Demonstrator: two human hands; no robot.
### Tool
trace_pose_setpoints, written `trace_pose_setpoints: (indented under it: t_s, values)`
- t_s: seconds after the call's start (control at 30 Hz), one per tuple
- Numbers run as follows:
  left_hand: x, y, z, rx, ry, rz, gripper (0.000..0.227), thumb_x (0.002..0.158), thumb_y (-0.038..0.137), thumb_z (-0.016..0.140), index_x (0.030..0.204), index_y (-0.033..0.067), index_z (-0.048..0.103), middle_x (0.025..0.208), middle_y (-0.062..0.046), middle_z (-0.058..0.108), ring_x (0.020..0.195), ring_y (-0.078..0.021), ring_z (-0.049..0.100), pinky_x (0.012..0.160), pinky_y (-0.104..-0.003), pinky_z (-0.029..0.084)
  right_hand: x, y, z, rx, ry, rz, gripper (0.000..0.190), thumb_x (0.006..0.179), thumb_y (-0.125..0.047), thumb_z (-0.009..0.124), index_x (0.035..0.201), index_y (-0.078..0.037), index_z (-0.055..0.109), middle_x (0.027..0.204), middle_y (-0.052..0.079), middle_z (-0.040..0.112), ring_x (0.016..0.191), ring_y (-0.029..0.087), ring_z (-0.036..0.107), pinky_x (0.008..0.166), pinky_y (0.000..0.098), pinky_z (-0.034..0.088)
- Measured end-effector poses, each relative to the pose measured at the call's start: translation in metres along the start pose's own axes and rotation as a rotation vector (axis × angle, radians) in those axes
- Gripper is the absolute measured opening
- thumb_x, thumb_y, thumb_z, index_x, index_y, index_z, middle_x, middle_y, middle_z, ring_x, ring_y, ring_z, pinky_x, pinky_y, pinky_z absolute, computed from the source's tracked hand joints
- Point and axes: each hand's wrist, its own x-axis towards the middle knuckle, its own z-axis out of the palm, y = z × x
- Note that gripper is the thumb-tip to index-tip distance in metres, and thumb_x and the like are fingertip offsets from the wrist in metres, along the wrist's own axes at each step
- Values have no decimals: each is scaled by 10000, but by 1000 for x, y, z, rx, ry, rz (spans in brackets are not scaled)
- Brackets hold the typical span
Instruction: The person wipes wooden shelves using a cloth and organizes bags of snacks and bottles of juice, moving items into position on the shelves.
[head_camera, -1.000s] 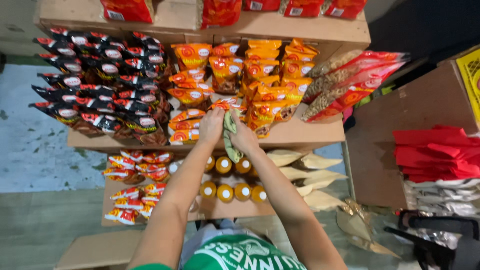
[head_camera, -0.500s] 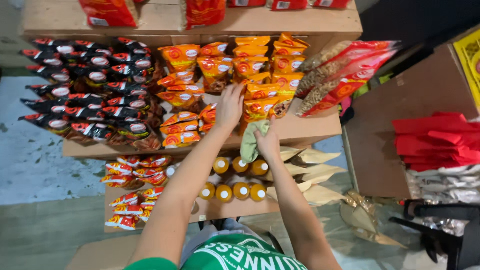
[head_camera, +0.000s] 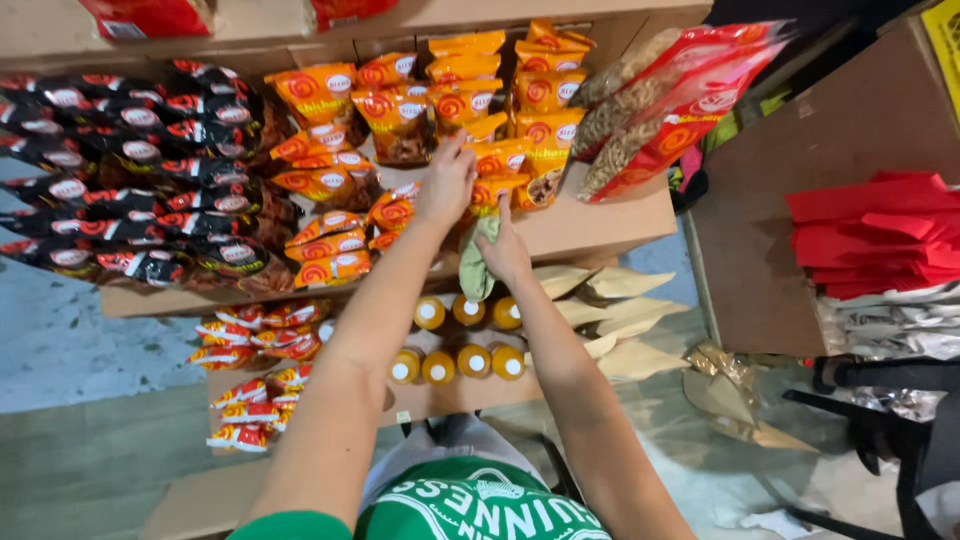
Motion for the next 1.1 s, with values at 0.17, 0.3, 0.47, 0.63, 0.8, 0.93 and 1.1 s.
trace_pose_setpoints:
  t_s: [0.17,0.3,0.47,0.63,0.8,0.93,1.1]
  values:
    - [-38,-13,-17,53,109,-105,198,841,197,817,931,107,665,1330,-68,559,1235,-347,586,996,-399,546,-15,22,0,53,87,11,786,978,-321,597,1628,-336,158,1378,319,588,1353,464,528,1141,541,429]
    - [-112,-42,-21,514,-140,-323,399,682,274,837,1030,175,669,1056,-39,636,1001,-289,643,857,-448,525,-18,43,22,-40,75,19,677,930,-467,634,1561,-409,395,1307,267,659,1298,418,588,1115,514,472]
    - [-126,-52,-18,587,-4,-152,380,682,99,796,1019,129,623,948,-73,623,917,-288,632,927,-436,449,-23,14,48,-144,-97,-140,718,922,-432,629,1568,-463,318,1395,222,616,1322,426,568,1122,516,476]
    - [-143,-54,-48,506,5,-231,614,556,92,900,1096,101,607,1051,-98,568,975,-324,578,841,-448,474,-25,3,50,-252,-163,-114,722,967,-425,578,1599,-438,229,1423,279,579,1337,472,545,1162,544,439]
    - [-184,-60,-59,420,-86,-754,906,745,196,913,1523,107,459,1611,-283,244,1420,-593,307,1013,-797,364,-40,33,55,-203,-163,-10,652,946,-456,573,1543,-472,311,1326,272,645,1290,439,590,1123,512,469]
    - [-179,-58,-60,429,6,-613,861,760,117,907,1507,20,490,1610,-344,208,1369,-632,361,926,-668,566,-54,26,66,-207,-200,-22,688,935,-432,590,1564,-467,316,1337,268,644,1303,425,584,1128,501,468]
    - [-180,-57,-59,438,82,-561,872,770,128,903,1523,38,473,1612,-326,214,1379,-614,362,938,-603,608,-60,16,76,-262,-236,-148,615,958,-390,584,1540,-400,387,1353,283,626,1301,460,572,1129,535,460]
